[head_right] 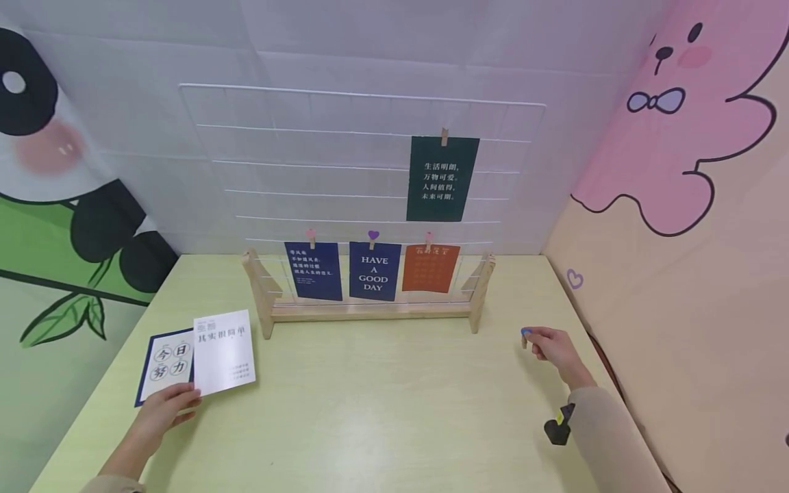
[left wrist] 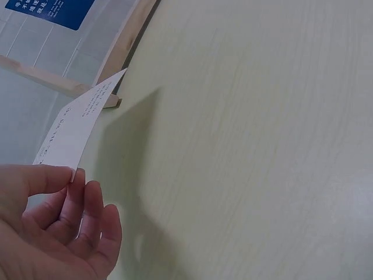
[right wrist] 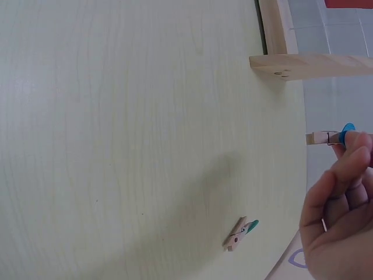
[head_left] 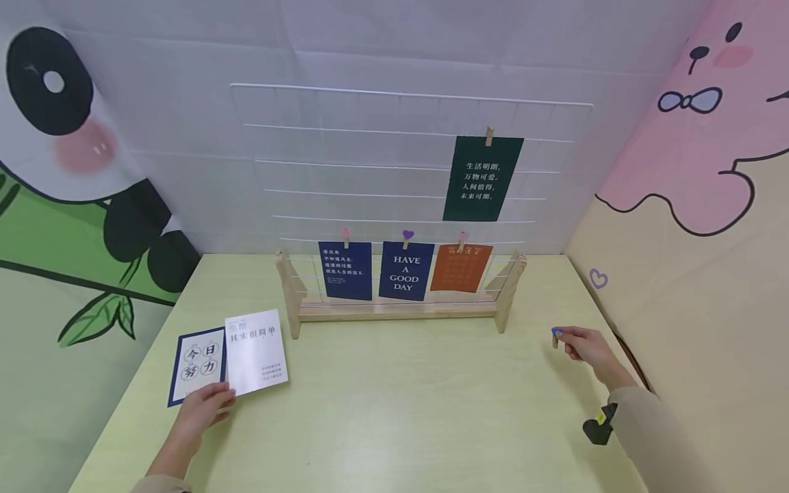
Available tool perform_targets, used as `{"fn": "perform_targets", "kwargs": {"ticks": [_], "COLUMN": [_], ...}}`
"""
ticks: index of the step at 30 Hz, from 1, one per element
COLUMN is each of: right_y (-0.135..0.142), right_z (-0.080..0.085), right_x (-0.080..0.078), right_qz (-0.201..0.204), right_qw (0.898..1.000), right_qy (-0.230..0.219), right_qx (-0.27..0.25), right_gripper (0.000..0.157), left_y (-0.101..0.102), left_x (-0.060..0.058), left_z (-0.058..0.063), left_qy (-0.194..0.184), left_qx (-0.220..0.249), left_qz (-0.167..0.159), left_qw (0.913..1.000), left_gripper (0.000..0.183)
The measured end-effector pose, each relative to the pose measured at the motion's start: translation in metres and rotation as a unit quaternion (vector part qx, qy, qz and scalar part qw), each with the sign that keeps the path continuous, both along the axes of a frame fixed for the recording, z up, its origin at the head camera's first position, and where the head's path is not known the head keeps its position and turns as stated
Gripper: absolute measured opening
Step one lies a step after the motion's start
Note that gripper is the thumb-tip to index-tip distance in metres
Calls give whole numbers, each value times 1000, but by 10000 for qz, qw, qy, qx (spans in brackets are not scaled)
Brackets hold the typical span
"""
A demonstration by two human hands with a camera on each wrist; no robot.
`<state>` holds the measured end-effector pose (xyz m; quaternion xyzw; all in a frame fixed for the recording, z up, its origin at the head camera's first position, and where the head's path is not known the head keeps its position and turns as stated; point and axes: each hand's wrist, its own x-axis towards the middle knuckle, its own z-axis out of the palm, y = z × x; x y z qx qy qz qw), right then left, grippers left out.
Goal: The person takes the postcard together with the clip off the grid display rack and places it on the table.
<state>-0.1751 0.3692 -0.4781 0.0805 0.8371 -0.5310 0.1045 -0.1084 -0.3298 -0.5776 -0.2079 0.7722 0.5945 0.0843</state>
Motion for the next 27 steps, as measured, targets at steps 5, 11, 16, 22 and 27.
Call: {"fn": "perform_targets", "kwargs": {"ticks": [5,11,16,22,27], "right_y": [4,8,21,17,18], "right_z": [-8,-17,-38,-37,-40], "right_x": [3,5,1,4,3], "right_qz": [16,44,218,-62,-199], "right_qw": [10000,10000,9990,9997,9987], "right_qy": [63,19,212,34,-99], "right_qx": [-40,-14,-325,242,456], "right_gripper": [43,45,37,39,36], "left_y": [0,12,21,24,24], "left_x": [1,8,12,14,14], "left_z": [0,26,42,49,51], "left_qy": [-95,-152,-135,-160,-143], "left_qx": [-68,52,-49,-184,-254], "left_qz": [-20,-35,-86,-175,-248], "left_qw": [9999,9999,9999,9995,9993], "left_gripper": [44,38,34,35,38]}}
